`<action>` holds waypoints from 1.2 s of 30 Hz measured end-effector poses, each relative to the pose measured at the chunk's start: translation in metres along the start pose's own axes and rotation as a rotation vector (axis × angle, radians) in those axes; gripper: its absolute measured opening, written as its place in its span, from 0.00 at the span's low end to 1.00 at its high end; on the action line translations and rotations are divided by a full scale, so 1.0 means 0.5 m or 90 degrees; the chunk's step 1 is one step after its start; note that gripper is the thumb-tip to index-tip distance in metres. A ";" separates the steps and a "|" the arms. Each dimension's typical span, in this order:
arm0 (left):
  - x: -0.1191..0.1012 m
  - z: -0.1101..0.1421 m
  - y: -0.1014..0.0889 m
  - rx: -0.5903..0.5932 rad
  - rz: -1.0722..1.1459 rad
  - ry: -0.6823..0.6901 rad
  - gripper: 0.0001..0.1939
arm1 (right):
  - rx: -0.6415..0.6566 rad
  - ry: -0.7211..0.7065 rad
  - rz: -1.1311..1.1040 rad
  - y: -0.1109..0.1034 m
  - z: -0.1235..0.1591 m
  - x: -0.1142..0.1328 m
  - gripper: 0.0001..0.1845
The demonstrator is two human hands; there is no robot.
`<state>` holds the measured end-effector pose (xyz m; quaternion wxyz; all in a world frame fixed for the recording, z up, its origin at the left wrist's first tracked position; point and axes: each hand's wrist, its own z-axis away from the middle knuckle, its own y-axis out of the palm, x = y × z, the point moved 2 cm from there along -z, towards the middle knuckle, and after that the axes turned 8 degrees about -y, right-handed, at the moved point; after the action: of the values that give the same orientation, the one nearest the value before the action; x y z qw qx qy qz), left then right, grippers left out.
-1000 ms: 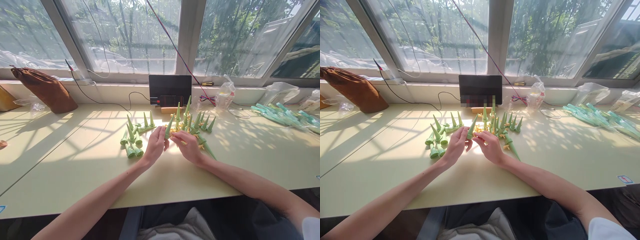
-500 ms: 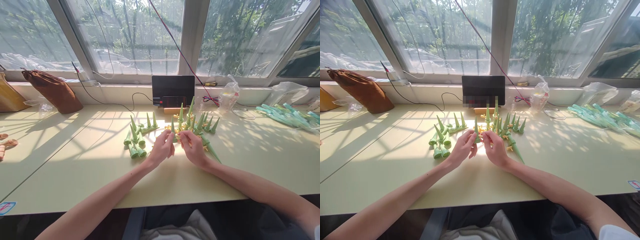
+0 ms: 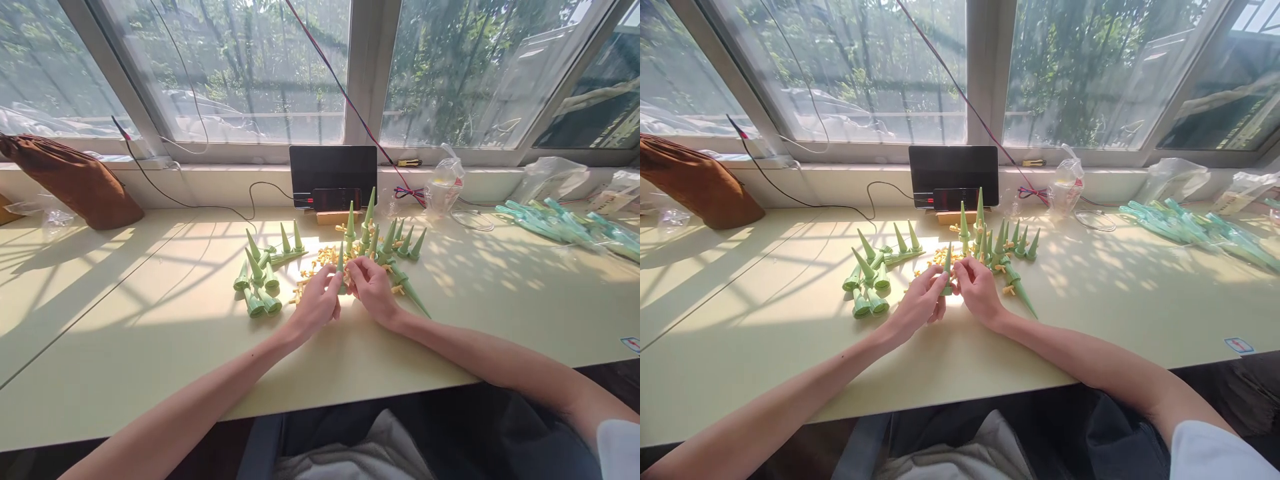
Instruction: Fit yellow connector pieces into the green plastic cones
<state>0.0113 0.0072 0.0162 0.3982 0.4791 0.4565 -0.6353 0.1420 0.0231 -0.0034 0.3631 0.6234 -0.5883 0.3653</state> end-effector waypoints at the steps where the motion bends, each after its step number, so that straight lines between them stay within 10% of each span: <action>1: 0.000 0.001 0.001 -0.004 -0.014 0.001 0.12 | 0.003 0.004 -0.006 0.001 0.000 0.000 0.15; 36: 0.009 -0.021 -0.028 -0.096 -0.018 0.034 0.15 | 0.031 -0.045 0.041 0.001 0.005 0.003 0.13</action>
<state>-0.0001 0.0208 0.0131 0.4115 0.4583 0.5202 -0.5916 0.1415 0.0202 -0.0031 0.3147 0.6251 -0.6116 0.3689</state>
